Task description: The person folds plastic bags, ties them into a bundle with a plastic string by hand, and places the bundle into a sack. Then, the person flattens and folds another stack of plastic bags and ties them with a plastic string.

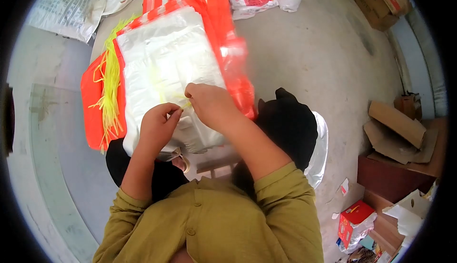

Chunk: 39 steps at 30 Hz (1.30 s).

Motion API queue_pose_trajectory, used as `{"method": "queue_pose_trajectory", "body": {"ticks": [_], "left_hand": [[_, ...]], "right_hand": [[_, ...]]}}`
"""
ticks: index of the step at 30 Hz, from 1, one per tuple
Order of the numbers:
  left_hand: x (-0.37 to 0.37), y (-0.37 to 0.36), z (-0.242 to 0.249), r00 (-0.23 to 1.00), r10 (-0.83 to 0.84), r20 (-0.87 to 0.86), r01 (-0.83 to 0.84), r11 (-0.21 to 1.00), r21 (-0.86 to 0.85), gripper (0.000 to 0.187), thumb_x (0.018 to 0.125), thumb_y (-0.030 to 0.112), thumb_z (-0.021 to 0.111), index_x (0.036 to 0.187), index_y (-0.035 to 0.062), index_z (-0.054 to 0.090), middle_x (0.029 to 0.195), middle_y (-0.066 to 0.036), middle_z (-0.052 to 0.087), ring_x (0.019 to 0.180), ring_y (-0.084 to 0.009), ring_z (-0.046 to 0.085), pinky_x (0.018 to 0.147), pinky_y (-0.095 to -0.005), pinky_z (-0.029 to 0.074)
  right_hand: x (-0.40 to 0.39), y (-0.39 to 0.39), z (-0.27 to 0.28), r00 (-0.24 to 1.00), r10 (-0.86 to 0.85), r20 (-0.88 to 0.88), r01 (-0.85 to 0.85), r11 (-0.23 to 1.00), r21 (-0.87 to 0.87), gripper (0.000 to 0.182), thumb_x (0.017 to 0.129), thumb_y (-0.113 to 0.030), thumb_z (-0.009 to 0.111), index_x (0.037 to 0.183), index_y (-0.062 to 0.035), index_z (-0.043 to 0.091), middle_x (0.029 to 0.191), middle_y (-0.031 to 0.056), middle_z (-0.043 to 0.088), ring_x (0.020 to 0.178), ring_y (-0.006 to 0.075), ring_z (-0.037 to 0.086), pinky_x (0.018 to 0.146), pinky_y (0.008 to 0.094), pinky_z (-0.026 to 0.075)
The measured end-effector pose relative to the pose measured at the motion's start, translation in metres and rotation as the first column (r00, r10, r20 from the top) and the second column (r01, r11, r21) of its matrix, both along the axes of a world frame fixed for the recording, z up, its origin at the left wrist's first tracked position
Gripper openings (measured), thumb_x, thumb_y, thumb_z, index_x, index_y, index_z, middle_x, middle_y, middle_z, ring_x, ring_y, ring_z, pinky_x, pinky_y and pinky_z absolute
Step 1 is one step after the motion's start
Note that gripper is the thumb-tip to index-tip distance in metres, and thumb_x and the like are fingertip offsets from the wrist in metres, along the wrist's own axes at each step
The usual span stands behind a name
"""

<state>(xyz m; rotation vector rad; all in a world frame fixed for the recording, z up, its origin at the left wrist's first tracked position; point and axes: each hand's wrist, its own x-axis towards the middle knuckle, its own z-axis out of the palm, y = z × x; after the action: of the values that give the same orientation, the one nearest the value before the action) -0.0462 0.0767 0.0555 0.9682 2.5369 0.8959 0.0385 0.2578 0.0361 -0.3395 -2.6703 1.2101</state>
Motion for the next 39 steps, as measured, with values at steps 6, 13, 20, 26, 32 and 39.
{"method": "queue_pose_trajectory", "body": {"ticks": [6, 13, 20, 26, 32, 39], "left_hand": [[0.009, 0.003, 0.025, 0.972, 0.012, 0.233, -0.049, 0.986, 0.158, 0.023, 0.094, 0.003, 0.07, 0.116, 0.0053, 0.077, 0.082, -0.002, 0.07, 0.064, -0.0082, 0.048, 0.063, -0.025, 0.043], [0.012, 0.013, 0.033, 0.993, -0.024, 0.115, -0.03, 0.893, 0.448, 0.029, 0.093, -0.007, 0.066, 0.121, 0.0011, 0.072, 0.138, -0.014, 0.059, 0.082, -0.0104, 0.061, 0.076, -0.0246, 0.051], [0.003, 0.015, 0.007, 0.871, -0.173, -0.46, 0.33, 0.899, 0.288, 0.038, 0.082, -0.008, 0.074, 0.118, 0.003, 0.07, 0.121, -0.015, 0.067, 0.1, -0.0248, 0.069, 0.081, -0.0347, 0.056], [0.006, 0.031, -0.007, 0.996, -0.016, -0.085, 0.034, 0.975, 0.219, 0.023, 0.088, 0.005, 0.075, 0.111, 0.0044, 0.074, 0.103, -0.01, 0.071, 0.085, -0.0286, 0.067, 0.076, -0.0375, 0.054], [-0.004, 0.031, -0.019, 1.0, 0.015, -0.001, -0.015, 0.99, 0.142, 0.011, 0.092, 0.01, 0.074, 0.099, 0.0015, 0.073, 0.089, -0.008, 0.067, 0.072, -0.0194, 0.058, 0.067, -0.0328, 0.049], [0.004, 0.034, -0.019, 0.998, 0.003, -0.055, 0.003, 0.995, 0.1, 0.013, 0.096, 0.017, 0.068, 0.099, 0.0039, 0.069, 0.088, -0.012, 0.067, 0.08, -0.0295, 0.066, 0.072, -0.0403, 0.052]], "right_hand": [[0.007, -0.001, 0.012, 0.997, 0.082, -0.015, -0.082, 0.997, 0.002, 0.015, 0.096, -0.02, 0.067, 0.106, -0.0092, 0.069, 0.099, 0.0114, 0.07, 0.093, 0.0354, 0.069, 0.08, 0.0463, 0.054], [0.004, 0.001, 0.008, 1.0, 0.0, -0.018, -0.001, 0.999, -0.034, 0.017, 0.095, -0.022, 0.067, 0.097, -0.0062, 0.072, 0.095, 0.0154, 0.07, 0.092, 0.0372, 0.068, 0.078, 0.0477, 0.054], [0.002, 0.008, 0.012, 0.995, -0.042, 0.09, 0.056, 0.986, -0.157, 0.021, 0.097, -0.024, 0.065, 0.098, -0.0039, 0.071, 0.092, 0.0173, 0.071, 0.089, 0.0369, 0.068, 0.077, 0.0465, 0.053], [0.004, 0.012, 0.011, 0.995, 0.016, 0.098, 0.004, 0.981, -0.194, 0.022, 0.096, -0.025, 0.064, 0.099, -0.005, 0.07, 0.094, 0.0167, 0.072, 0.092, 0.0379, 0.069, 0.078, 0.0472, 0.053], [0.006, 0.015, 0.01, 0.995, 0.031, 0.093, -0.003, 0.957, -0.291, 0.02, 0.093, -0.019, 0.068, 0.109, -0.0067, 0.068, 0.098, 0.0147, 0.073, 0.094, 0.0372, 0.068, 0.079, 0.0461, 0.054], [0.001, 0.009, -0.006, 0.962, 0.051, -0.268, -0.048, 0.999, 0.018, 0.027, 0.09, -0.003, 0.064, 0.116, -0.0092, 0.069, 0.104, 0.0099, 0.069, 0.102, 0.0314, 0.065, 0.084, 0.0425, 0.056]]}}
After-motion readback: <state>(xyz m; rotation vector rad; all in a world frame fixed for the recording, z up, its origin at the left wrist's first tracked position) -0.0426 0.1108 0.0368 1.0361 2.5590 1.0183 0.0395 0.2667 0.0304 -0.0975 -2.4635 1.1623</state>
